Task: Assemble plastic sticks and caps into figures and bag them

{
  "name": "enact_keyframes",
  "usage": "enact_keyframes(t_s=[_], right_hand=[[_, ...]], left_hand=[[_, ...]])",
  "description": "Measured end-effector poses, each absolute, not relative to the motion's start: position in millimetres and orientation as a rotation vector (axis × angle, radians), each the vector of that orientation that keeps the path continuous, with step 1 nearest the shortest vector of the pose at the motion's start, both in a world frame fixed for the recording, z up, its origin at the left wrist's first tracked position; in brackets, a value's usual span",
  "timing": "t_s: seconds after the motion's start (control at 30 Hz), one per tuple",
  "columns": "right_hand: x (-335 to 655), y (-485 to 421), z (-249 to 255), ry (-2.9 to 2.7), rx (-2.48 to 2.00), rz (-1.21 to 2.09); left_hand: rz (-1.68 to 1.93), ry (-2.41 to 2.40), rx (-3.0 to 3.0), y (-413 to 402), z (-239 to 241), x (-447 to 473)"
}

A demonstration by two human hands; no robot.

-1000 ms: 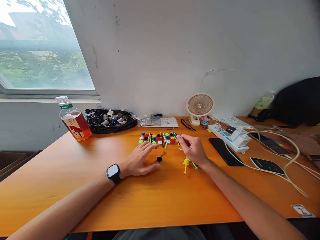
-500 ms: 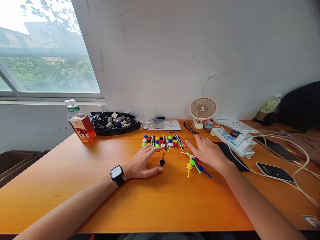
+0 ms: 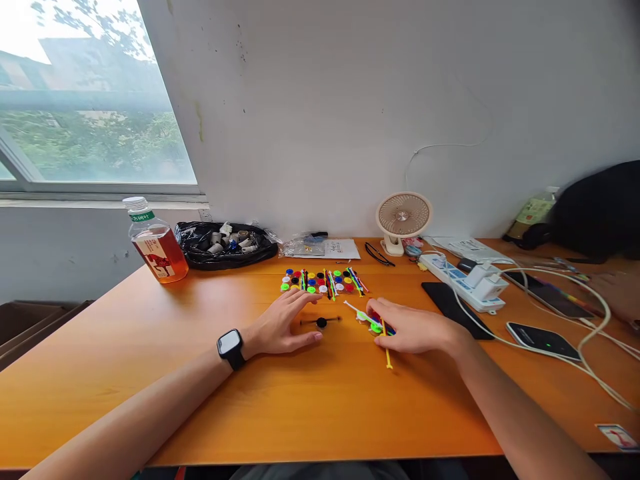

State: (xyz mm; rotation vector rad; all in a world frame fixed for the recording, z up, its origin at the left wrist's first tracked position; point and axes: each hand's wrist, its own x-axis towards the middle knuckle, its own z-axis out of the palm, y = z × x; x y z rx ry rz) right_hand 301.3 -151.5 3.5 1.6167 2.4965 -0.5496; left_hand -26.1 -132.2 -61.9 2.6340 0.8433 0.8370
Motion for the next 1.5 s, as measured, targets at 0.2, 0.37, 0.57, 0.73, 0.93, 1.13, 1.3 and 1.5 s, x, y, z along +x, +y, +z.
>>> enact_keyframes(t_s=[0.2, 0.37, 0.57, 0.73, 0.93, 1.13, 1.3, 1.5], right_hand=[[296.2, -151.3, -1.7, 2.753, 1.443, -0.65], [288.6, -146.0, -10.5, 2.912, 1.324, -0.736], [278.4, -145.7, -21.6, 3.03, 1.218, -0.808], [267.7, -146.4, -29.5, 3.051, 1.327, -0.869], [255.3, -142.9, -34.2, 3.229, 1.237, -0.876], [249.7, -142.6, -43.3, 3.307, 1.19, -0.948], [240.7, -146.8, -49.3, 3.356, 1.153, -1.037], [235.9, -150.4, -52.6, 3.35, 1.203, -1.05]], left_hand=[[0.822, 0.824, 2.623, -132.5, -61.0, -25.2], [0.829, 0.824, 2.631, -132.1, -61.2, -24.2], [0.827, 0.835, 2.648, -132.0, -62.5, -23.2], [0.84, 0.799, 2.663, -130.5, -64.3, -22.8], [0.796, 0.768, 2.68, -128.2, -68.4, -20.1], [0.835, 0.688, 2.65, -128.0, -66.6, -23.3], [0.771, 0.651, 2.604, -130.2, -62.6, -27.9], [0.775, 0.735, 2.59, -131.9, -63.3, -22.8]])
